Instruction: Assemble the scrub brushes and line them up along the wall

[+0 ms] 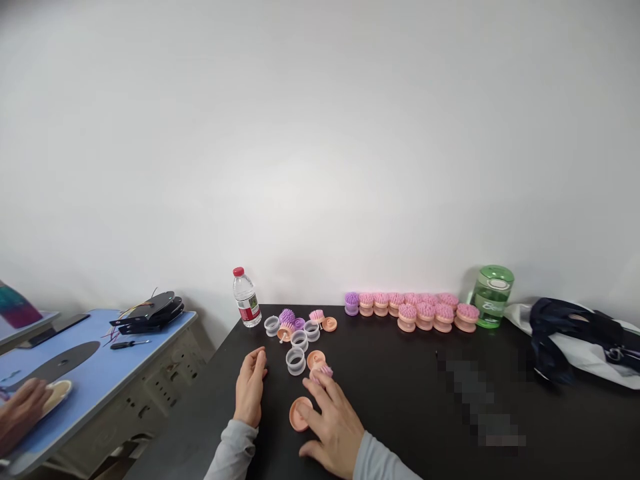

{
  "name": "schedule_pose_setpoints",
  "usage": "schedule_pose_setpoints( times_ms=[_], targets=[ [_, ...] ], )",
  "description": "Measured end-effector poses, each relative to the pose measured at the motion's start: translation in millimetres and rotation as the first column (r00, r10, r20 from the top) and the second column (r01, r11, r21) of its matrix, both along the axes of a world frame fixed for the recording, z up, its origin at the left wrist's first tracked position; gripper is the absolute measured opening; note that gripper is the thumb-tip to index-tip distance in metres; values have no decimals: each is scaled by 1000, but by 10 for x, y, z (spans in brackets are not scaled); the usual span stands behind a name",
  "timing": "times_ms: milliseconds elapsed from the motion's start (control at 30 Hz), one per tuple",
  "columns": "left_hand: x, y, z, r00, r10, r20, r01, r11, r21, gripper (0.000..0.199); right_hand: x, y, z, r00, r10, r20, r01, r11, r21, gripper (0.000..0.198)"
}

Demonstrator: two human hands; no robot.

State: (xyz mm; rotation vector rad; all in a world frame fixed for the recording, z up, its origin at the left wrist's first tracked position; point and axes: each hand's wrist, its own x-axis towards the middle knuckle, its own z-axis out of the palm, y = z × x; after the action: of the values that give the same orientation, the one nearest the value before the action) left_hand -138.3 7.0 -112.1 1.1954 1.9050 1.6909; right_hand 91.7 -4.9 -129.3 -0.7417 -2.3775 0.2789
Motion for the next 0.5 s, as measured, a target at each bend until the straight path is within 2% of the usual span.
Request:
schedule_pose_setpoints(
  times_ms=[100, 167, 300, 367, 433, 500],
  targets=[
    [32, -16, -24, 997, -65, -51, 65, 998, -13, 29, 46, 217, 72, 985, -141, -95, 138, 990, -39, 45],
    [109, 22, -53, 988, -118, -96, 116, 993, -23, 32, 97, 353, 89, 973, -198, -120, 189, 979, -82, 51],
    [276, 177, -103, 967, -179, -179, 171, 983, -59, 50, 92, 465, 21, 968, -208, -141, 184, 969, -164, 69],
    [321, 237, -95, 957, -193, -215, 180, 981, -78, 40, 47, 465, -21, 965, -204, -167, 169, 965, -200, 69],
    [337, 245, -56, 950, -200, -240, 185, 979, -83, 27, 23, 466, -32, 956, -208, -209, 157, 959, -235, 61],
    [346, 191, 7, 947, -198, -252, 187, 980, -69, 22, 53, 472, -2, 937, -223, -267, 149, 951, -271, 53]
  ],
)
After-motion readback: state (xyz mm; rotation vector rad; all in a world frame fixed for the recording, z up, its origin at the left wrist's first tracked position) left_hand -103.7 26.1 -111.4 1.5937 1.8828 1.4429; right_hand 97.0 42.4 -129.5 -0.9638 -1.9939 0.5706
